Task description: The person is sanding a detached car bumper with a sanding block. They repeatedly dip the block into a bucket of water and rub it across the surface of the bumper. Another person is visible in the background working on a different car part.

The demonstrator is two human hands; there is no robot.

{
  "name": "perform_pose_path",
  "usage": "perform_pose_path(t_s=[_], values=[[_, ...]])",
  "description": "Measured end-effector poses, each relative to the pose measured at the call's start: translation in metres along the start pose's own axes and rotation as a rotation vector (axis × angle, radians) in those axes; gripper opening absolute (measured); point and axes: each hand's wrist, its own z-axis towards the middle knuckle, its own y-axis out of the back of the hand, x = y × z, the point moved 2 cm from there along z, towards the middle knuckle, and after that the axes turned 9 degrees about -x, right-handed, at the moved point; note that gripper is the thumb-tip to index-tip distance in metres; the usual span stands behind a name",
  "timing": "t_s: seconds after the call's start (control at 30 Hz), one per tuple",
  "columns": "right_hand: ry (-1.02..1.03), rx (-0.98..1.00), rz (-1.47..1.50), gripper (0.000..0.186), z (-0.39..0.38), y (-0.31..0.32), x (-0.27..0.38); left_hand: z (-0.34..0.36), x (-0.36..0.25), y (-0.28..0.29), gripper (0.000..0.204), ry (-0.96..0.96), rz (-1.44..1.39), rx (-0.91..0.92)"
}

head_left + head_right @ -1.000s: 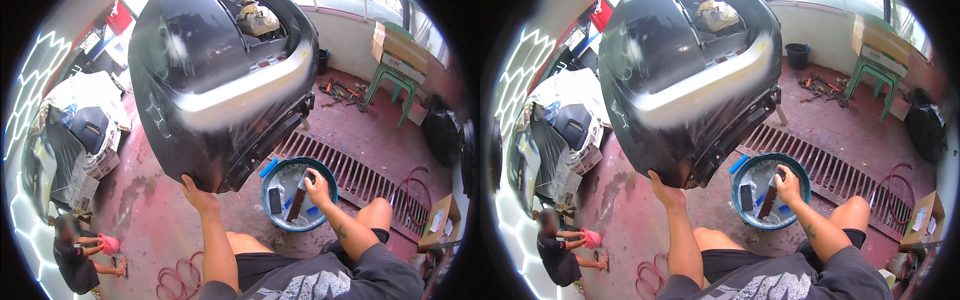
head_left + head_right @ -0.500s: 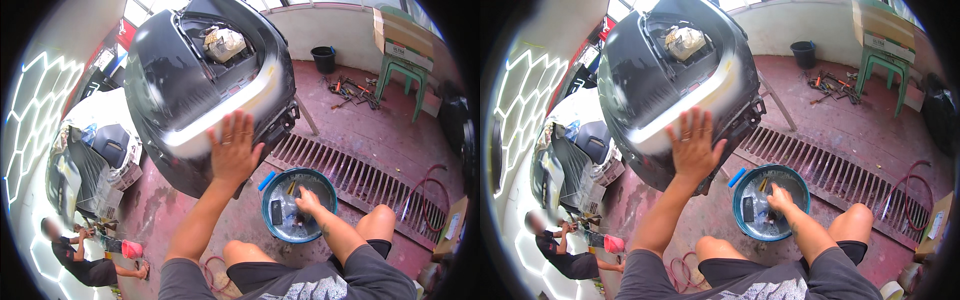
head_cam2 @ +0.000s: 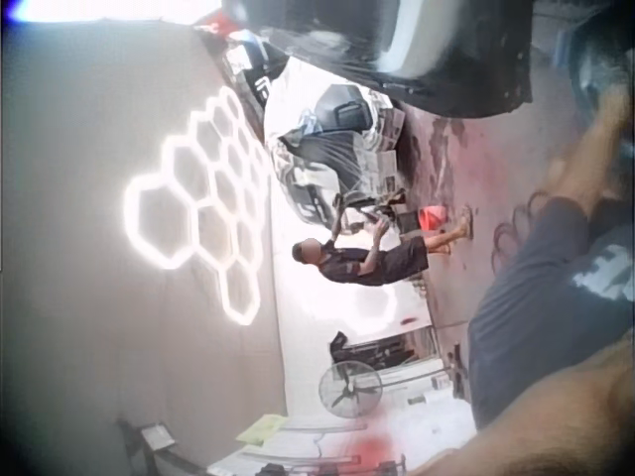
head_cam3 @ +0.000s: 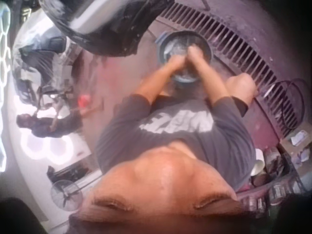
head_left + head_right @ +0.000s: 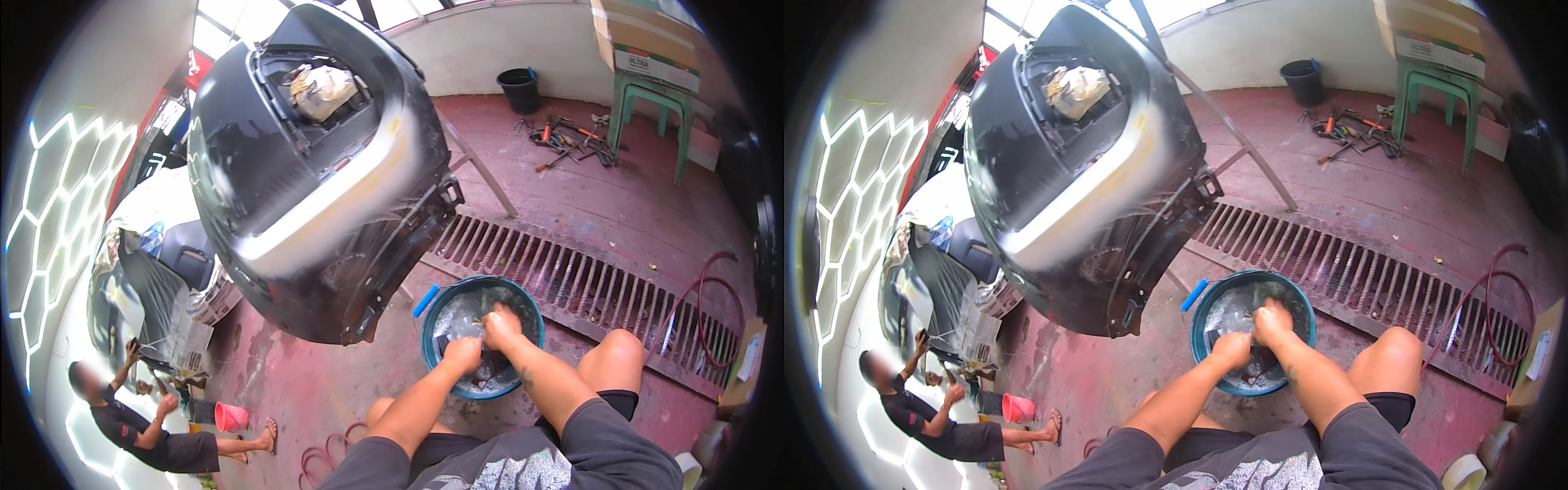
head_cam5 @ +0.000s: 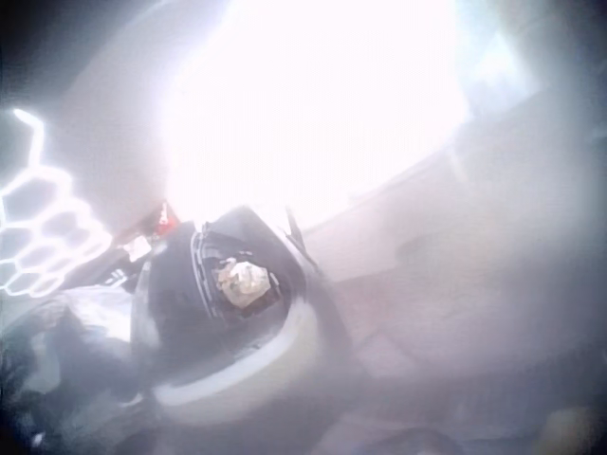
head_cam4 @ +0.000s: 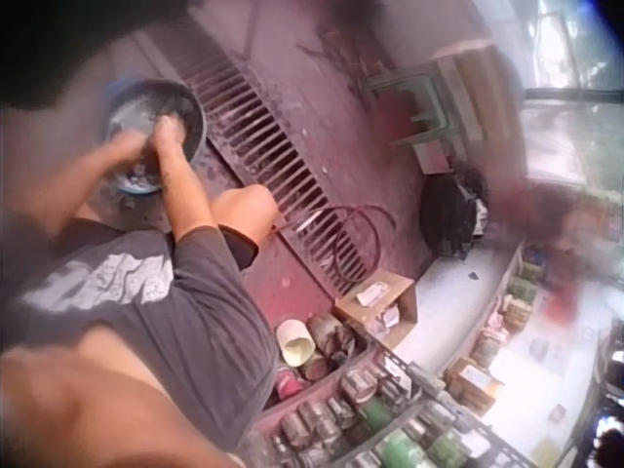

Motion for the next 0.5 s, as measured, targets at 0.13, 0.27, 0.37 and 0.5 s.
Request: perform_pose_path(t_s=[0.13,0.27,0.37,0.5], values=[[-0.057,-0.033,0.130,0.026,-0.002,-0.012,0.000,0.005,0.001,-0.020,0.026,0.142,-0.173,-0.006],[-0.052,0.186,0.073,0.041,0.003,-0.006,-0.020,-0.010,0.012,0.074,0.029,0.205,-0.625,-0.552],[-0.101,0.292,0.044,0.042,0.007,-0.024,-0.018,-0.023,0.082,0.093,0.032,0.293,-1.047,-0.742],[-0.165,0.202,0.150,0.035,-0.005,-0.009,-0.009,-0.033,0.067,0.141,0.054,0.033,-1.980,-0.570]])
